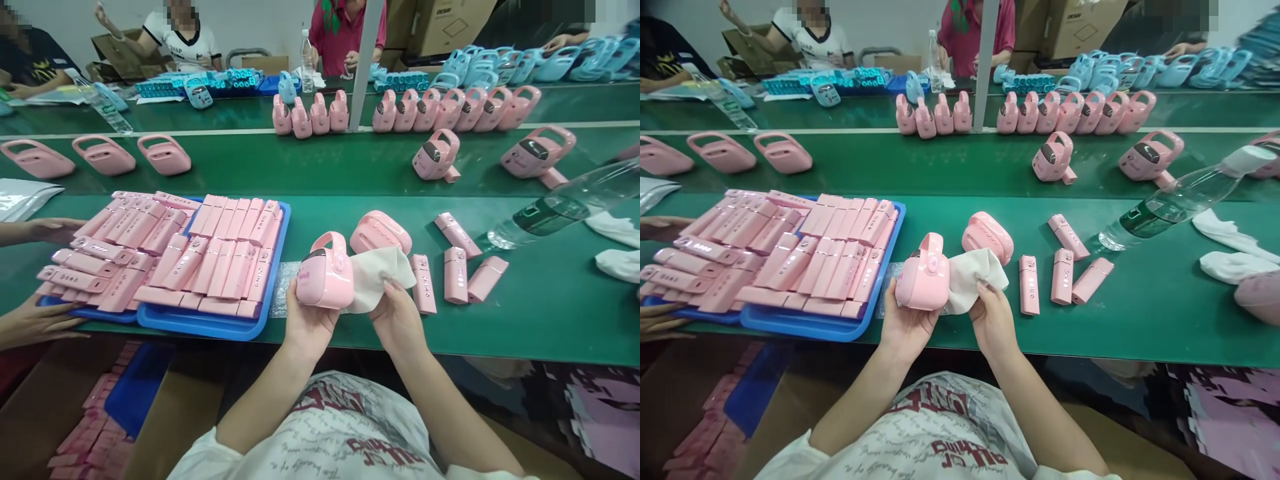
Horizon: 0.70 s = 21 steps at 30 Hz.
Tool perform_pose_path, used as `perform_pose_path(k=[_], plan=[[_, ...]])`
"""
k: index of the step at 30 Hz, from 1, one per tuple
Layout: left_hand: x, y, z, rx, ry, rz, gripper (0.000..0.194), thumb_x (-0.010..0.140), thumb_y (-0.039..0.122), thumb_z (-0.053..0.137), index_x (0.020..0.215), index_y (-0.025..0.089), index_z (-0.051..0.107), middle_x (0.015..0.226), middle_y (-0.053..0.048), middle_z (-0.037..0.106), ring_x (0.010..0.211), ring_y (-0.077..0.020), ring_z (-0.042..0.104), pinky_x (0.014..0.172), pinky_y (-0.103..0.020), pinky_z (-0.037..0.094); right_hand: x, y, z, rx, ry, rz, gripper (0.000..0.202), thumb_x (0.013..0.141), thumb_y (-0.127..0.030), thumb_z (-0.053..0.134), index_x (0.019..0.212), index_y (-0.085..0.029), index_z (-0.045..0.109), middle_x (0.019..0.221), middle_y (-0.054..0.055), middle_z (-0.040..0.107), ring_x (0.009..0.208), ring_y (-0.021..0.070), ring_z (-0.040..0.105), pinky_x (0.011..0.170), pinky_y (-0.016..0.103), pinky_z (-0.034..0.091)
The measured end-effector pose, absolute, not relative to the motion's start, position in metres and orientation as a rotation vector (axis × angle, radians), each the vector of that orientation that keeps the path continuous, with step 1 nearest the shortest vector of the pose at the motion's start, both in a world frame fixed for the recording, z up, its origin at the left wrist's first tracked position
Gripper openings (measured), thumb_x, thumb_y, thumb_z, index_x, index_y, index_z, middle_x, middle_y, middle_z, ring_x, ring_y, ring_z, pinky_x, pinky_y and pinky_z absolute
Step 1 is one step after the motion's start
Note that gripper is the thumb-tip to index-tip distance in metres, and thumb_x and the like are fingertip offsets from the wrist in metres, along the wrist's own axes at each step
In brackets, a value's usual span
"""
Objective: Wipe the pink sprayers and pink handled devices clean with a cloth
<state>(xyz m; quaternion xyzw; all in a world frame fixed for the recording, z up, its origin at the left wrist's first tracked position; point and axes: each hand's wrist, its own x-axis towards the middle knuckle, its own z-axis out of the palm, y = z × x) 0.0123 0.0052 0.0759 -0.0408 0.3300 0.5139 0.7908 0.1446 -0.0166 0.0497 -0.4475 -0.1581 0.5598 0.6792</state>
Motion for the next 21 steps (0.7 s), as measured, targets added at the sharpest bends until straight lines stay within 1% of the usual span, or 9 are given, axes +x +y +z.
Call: perform_pose_path(k=[2, 4, 8, 10, 12, 14, 16, 19, 21], plan=[[0.011, 0.004, 0.077, -0.082, 0.693, 1.108, 0.048, 0.099, 0.048, 0.037, 0.124, 0.014, 0.059, 0.100, -0.011, 0.074, 0.081, -0.0206, 0.072, 0.059, -0.027, 0.062, 0.143, -0.020, 0.050, -1.039, -0.489, 1.250, 0.041, 0.067, -0.048, 0.081, 0.098, -0.022, 0.073, 0.103, 0.006, 0.074, 0.099, 0.0256, 0.069, 0.085, 0.038, 0.058], [0.010, 0.004, 0.078, -0.063, 0.679, 1.112, 0.048, 0.099, 0.049, 0.038, 0.123, 0.014, 0.060, 0.101, -0.011, 0.074, 0.082, -0.0200, 0.072, 0.061, -0.026, 0.062, 0.139, -0.025, 0.047, -1.102, -0.643, 1.163, 0.038, 0.071, -0.049, 0.079, 0.097, -0.022, 0.074, 0.101, 0.007, 0.075, 0.096, 0.0247, 0.070, 0.083, 0.037, 0.058], [0.006, 0.004, 0.071, 0.020, 0.693, 1.099, 0.049, 0.096, 0.052, 0.042, 0.119, 0.014, 0.064, 0.107, -0.011, 0.073, 0.088, -0.0205, 0.071, 0.064, -0.025, 0.060, 0.132, -0.027, 0.037, -1.189, -0.830, 0.976, 0.039, 0.079, -0.050, 0.073, 0.104, -0.021, 0.072, 0.102, 0.007, 0.074, 0.099, 0.0242, 0.068, 0.086, 0.036, 0.056], [0.002, 0.006, 0.064, 0.102, 0.715, 1.128, 0.046, 0.090, 0.053, 0.051, 0.112, 0.015, 0.067, 0.104, -0.009, 0.074, 0.091, -0.0226, 0.071, 0.068, -0.028, 0.059, 0.136, -0.022, 0.036, -1.176, -0.803, 1.022, 0.047, 0.079, -0.057, 0.069, 0.109, -0.020, 0.069, 0.109, 0.008, 0.072, 0.104, 0.0266, 0.067, 0.087, 0.038, 0.057], [-0.004, 0.008, 0.055, 0.226, 0.724, 1.197, 0.045, 0.079, 0.052, 0.065, 0.104, 0.015, 0.069, 0.098, -0.008, 0.075, 0.098, -0.0266, 0.070, 0.080, -0.034, 0.058, 0.144, -0.013, 0.042, -1.166, -0.836, 1.123, 0.055, 0.076, -0.063, 0.068, 0.108, -0.019, 0.068, 0.111, 0.010, 0.071, 0.105, 0.0289, 0.067, 0.085, 0.039, 0.057], [-0.011, 0.010, 0.048, 0.333, 0.727, 1.247, 0.050, 0.068, 0.052, 0.075, 0.100, 0.014, 0.070, 0.093, -0.009, 0.075, 0.106, -0.0314, 0.067, 0.094, -0.041, 0.054, 0.152, -0.003, 0.055, -1.166, -1.007, 1.220, 0.055, 0.074, -0.065, 0.069, 0.101, -0.017, 0.069, 0.100, 0.009, 0.073, 0.097, 0.0278, 0.068, 0.078, 0.037, 0.058], [-0.019, 0.012, 0.044, 0.379, 0.737, 1.243, 0.055, 0.063, 0.055, 0.077, 0.099, 0.014, 0.071, 0.092, -0.010, 0.075, 0.109, -0.0346, 0.066, 0.098, -0.046, 0.051, 0.157, 0.007, 0.074, -1.168, -1.209, 1.264, 0.047, 0.074, -0.060, 0.071, 0.092, -0.017, 0.069, 0.083, 0.006, 0.071, 0.080, 0.0223, 0.067, 0.067, 0.031, 0.056], [-0.028, 0.017, 0.040, 0.423, 0.725, 1.230, 0.060, 0.064, 0.059, 0.075, 0.102, 0.014, 0.070, 0.095, -0.011, 0.075, 0.112, -0.0361, 0.064, 0.099, -0.048, 0.050, 0.153, 0.023, 0.103, -1.212, -1.427, 1.298, 0.032, 0.072, -0.048, 0.075, 0.076, -0.018, 0.066, 0.063, -0.001, 0.061, 0.057, 0.0130, 0.054, 0.049, 0.024, 0.045], [-0.030, 0.019, 0.037, 0.488, 0.712, 1.257, 0.062, 0.070, 0.062, 0.070, 0.110, 0.014, 0.067, 0.105, -0.013, 0.073, 0.116, -0.0349, 0.062, 0.098, -0.046, 0.051, 0.146, 0.036, 0.120, -1.260, -1.476, 1.325, 0.028, 0.069, -0.042, 0.076, 0.065, -0.018, 0.061, 0.056, -0.002, 0.057, 0.052, 0.0113, 0.050, 0.045, 0.023, 0.041]])
